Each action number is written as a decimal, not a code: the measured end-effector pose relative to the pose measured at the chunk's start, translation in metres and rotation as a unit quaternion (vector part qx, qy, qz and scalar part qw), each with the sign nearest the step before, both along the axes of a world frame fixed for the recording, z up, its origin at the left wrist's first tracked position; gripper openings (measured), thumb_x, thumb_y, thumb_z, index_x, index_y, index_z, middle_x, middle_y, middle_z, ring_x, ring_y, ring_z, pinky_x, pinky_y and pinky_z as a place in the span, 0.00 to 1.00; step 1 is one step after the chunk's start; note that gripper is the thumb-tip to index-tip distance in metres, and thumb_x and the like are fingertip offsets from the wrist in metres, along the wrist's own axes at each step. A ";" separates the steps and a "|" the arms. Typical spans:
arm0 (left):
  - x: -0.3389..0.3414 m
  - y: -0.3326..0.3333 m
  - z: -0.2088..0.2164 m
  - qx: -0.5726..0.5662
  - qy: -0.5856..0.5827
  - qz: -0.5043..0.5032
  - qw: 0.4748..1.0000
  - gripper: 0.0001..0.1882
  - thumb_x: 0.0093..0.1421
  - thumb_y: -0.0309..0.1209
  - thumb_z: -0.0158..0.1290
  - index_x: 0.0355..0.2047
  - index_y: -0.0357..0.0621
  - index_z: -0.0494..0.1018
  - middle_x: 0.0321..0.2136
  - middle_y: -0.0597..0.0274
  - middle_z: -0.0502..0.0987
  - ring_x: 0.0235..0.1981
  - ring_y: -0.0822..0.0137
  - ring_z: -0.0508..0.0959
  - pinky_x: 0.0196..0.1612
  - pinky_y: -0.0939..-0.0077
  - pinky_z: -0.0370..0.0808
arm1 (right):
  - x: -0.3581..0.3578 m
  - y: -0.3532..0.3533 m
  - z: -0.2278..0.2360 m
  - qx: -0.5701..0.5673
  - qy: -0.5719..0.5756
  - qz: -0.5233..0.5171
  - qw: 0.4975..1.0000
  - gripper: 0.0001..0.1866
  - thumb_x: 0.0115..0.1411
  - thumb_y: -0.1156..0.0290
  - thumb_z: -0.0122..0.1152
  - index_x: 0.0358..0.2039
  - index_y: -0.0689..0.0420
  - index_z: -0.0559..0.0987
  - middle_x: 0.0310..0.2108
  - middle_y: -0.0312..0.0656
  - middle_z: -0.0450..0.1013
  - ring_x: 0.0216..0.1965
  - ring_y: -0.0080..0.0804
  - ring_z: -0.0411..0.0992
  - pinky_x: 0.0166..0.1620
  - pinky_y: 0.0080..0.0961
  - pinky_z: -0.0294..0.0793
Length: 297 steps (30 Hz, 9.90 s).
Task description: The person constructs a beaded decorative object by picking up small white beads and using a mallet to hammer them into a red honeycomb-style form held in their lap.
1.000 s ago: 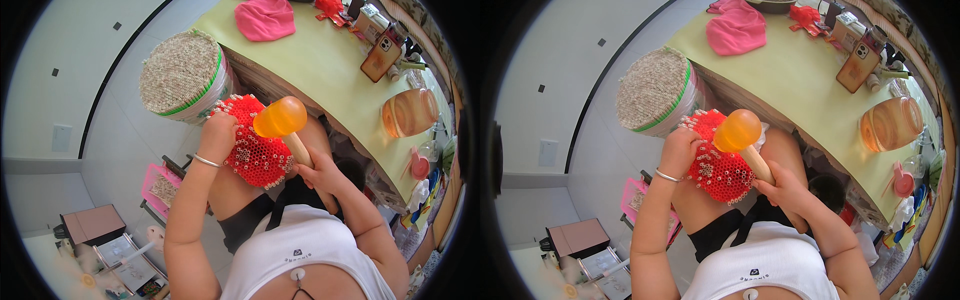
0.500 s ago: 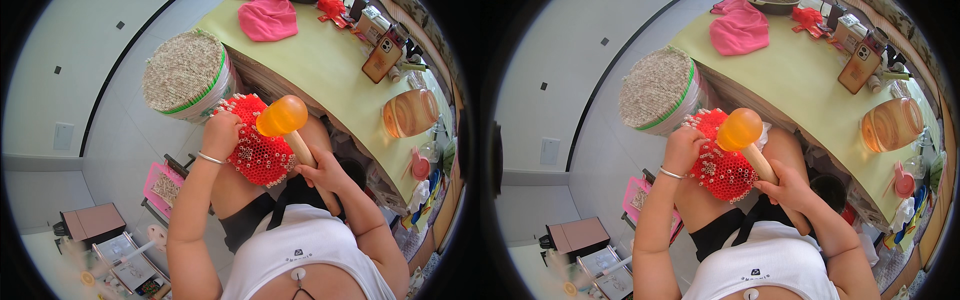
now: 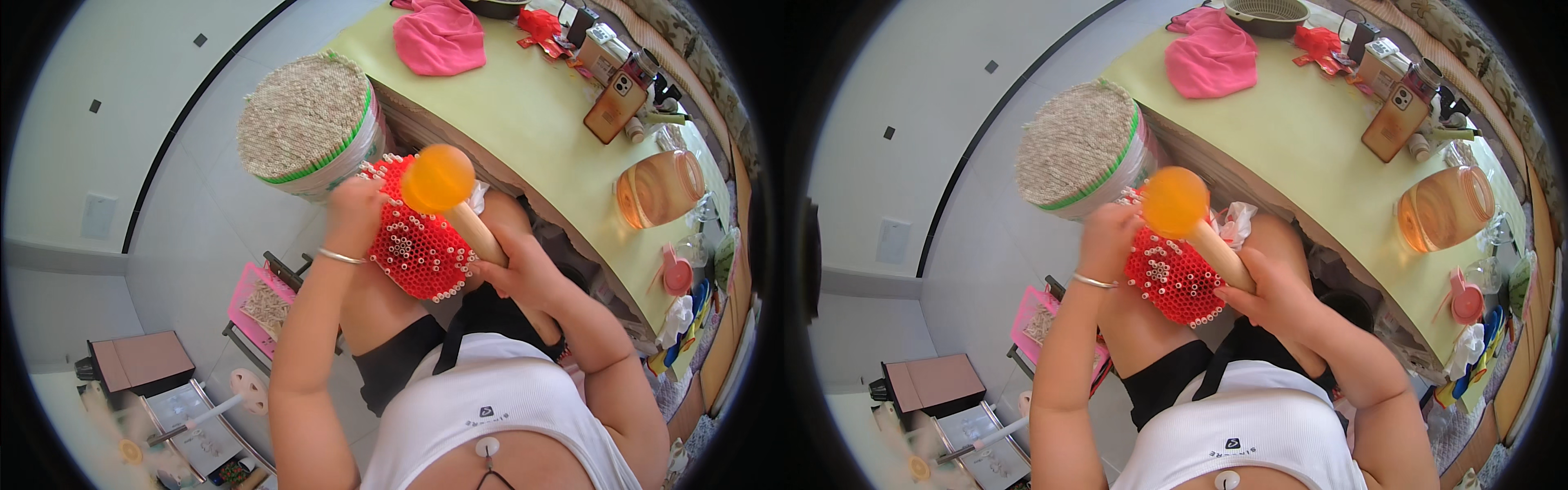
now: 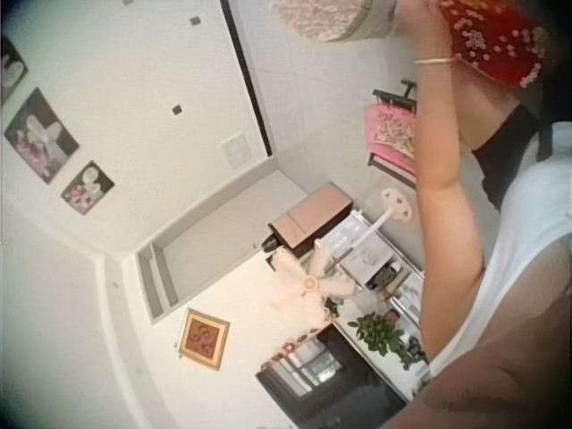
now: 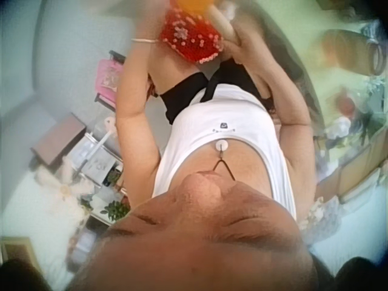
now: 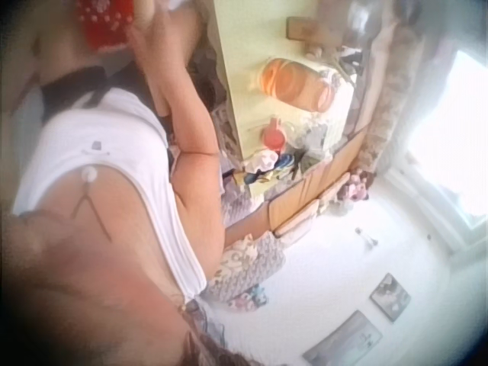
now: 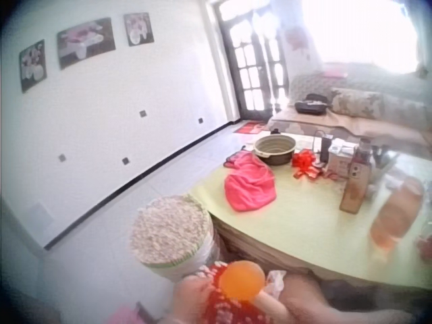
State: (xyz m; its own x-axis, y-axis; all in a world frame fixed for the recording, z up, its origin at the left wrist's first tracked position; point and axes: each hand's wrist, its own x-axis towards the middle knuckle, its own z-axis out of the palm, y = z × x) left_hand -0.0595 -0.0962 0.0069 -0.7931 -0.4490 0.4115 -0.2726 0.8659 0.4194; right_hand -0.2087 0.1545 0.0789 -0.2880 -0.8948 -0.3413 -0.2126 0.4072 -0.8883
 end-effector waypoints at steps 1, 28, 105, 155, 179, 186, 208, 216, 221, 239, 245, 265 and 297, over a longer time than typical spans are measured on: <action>0.006 0.000 0.007 0.174 0.024 0.048 0.983 0.04 0.56 0.23 0.54 0.28 0.34 0.78 0.28 0.55 0.77 0.26 0.61 0.77 0.28 0.69 0.74 | -0.002 -0.006 0.011 -0.042 0.053 0.025 0.997 0.16 0.64 0.66 0.64 0.44 0.61 0.70 0.26 0.43 0.73 0.24 0.34 0.73 0.29 0.29 0.74; 0.035 0.010 0.038 0.788 0.167 0.093 0.586 0.10 0.63 0.20 0.51 0.45 0.31 0.74 0.38 0.51 0.81 0.33 0.72 0.82 0.24 0.88 0.72 | -0.017 -0.004 -0.006 0.080 -0.011 -0.008 0.997 0.16 0.64 0.65 0.64 0.42 0.64 0.72 0.22 0.39 0.71 0.17 0.23 0.69 0.21 0.24 0.70; 0.058 -0.006 0.052 0.724 0.142 0.132 0.662 0.14 0.67 0.27 0.48 0.48 0.29 0.74 0.22 0.68 0.69 0.14 0.82 0.61 0.15 0.87 0.52 | -0.012 -0.047 0.021 0.037 0.210 0.107 0.971 0.19 0.63 0.61 0.62 0.43 0.64 0.69 0.31 0.58 0.74 0.36 0.57 0.74 0.40 0.45 0.73; 0.007 0.025 -0.016 0.033 0.025 0.054 0.998 0.04 0.56 0.26 0.59 0.31 0.40 0.80 0.29 0.53 0.76 0.28 0.52 0.77 0.33 0.60 0.75 | 0.002 -0.019 -0.004 0.056 -0.019 -0.008 0.998 0.16 0.64 0.64 0.65 0.41 0.62 0.72 0.24 0.39 0.72 0.18 0.23 0.70 0.22 0.22 0.70; 0.050 0.011 0.046 0.797 0.235 0.082 0.550 0.19 0.64 0.22 0.48 0.54 0.24 0.69 0.47 0.35 0.78 0.41 0.67 0.82 0.27 0.90 0.72 | 0.002 -0.011 -0.004 0.109 0.035 -0.015 0.993 0.13 0.62 0.71 0.65 0.43 0.62 0.73 0.21 0.36 0.70 0.19 0.21 0.69 0.24 0.20 0.70; 0.045 0.000 0.025 0.787 0.108 0.005 0.607 0.20 0.66 0.26 0.47 0.56 0.27 0.69 0.40 0.46 0.81 0.18 0.77 0.67 0.18 0.88 0.56 | -0.001 -0.005 -0.026 0.070 -0.016 -0.041 0.997 0.16 0.62 0.66 0.66 0.44 0.61 0.74 0.21 0.36 0.70 0.18 0.20 0.69 0.22 0.20 0.70; 0.009 0.005 0.016 0.167 -0.047 0.063 0.983 0.05 0.59 0.24 0.57 0.36 0.38 0.79 0.28 0.56 0.79 0.23 0.61 0.76 0.30 0.67 0.74 | -0.002 -0.001 -0.040 0.042 -0.058 -0.063 0.995 0.14 0.62 0.67 0.65 0.43 0.59 0.73 0.23 0.35 0.71 0.18 0.19 0.69 0.21 0.19 0.69; -0.005 -0.012 -0.004 -0.020 -0.086 -0.038 0.995 0.04 0.51 0.23 0.61 0.29 0.40 0.79 0.28 0.55 0.76 0.34 0.52 0.77 0.38 0.61 0.75 | -0.002 -0.002 -0.039 0.043 -0.044 -0.059 0.996 0.13 0.62 0.68 0.65 0.42 0.60 0.73 0.22 0.35 0.71 0.18 0.20 0.68 0.22 0.19 0.69; -0.007 -0.013 -0.008 -0.013 -0.081 -0.055 0.995 0.03 0.51 0.23 0.61 0.28 0.41 0.79 0.27 0.55 0.76 0.33 0.52 0.77 0.37 0.60 0.75 | -0.002 -0.002 -0.039 0.043 -0.050 -0.064 0.996 0.13 0.62 0.68 0.65 0.41 0.60 0.73 0.22 0.36 0.71 0.19 0.20 0.69 0.22 0.20 0.69; -0.005 -0.011 -0.005 -0.014 -0.076 -0.079 0.994 0.02 0.51 0.23 0.60 0.26 0.40 0.78 0.27 0.53 0.74 0.33 0.50 0.76 0.37 0.57 0.74 | -0.002 -0.001 -0.036 0.037 -0.069 -0.049 0.996 0.13 0.63 0.68 0.65 0.42 0.59 0.71 0.23 0.35 0.71 0.18 0.20 0.68 0.22 0.20 0.69; -0.002 -0.006 -0.006 -0.021 -0.082 -0.057 0.995 0.03 0.51 0.22 0.60 0.27 0.40 0.78 0.28 0.53 0.74 0.32 0.49 0.76 0.36 0.58 0.74 | -0.003 0.000 -0.038 0.036 -0.058 -0.048 0.996 0.14 0.63 0.67 0.65 0.43 0.60 0.71 0.23 0.36 0.71 0.18 0.21 0.68 0.22 0.20 0.69; 0.007 -0.023 -0.005 0.182 -0.019 -0.003 0.983 0.07 0.57 0.26 0.58 0.35 0.38 0.81 0.27 0.58 0.77 0.28 0.63 0.76 0.28 0.71 0.72 | 0.003 -0.014 -0.006 0.040 -0.002 -0.013 0.999 0.17 0.63 0.64 0.65 0.43 0.62 0.71 0.23 0.39 0.72 0.18 0.24 0.71 0.22 0.23 0.71; 0.005 0.012 0.004 0.004 -0.084 0.002 0.996 0.03 0.51 0.23 0.61 0.27 0.41 0.78 0.27 0.54 0.75 0.34 0.50 0.77 0.37 0.58 0.75 | -0.004 -0.002 -0.023 0.038 -0.073 -0.073 0.994 0.15 0.65 0.64 0.64 0.39 0.62 0.72 0.21 0.36 0.70 0.16 0.21 0.68 0.20 0.22 0.70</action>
State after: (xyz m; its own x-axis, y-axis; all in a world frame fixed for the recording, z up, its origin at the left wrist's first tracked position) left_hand -0.0543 -0.0847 0.0108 -0.8488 -0.4549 0.2695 -0.3425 0.8613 0.3753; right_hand -0.2132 0.1524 0.0557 -0.3550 -0.8175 -0.4535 -0.0182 0.4910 -0.8710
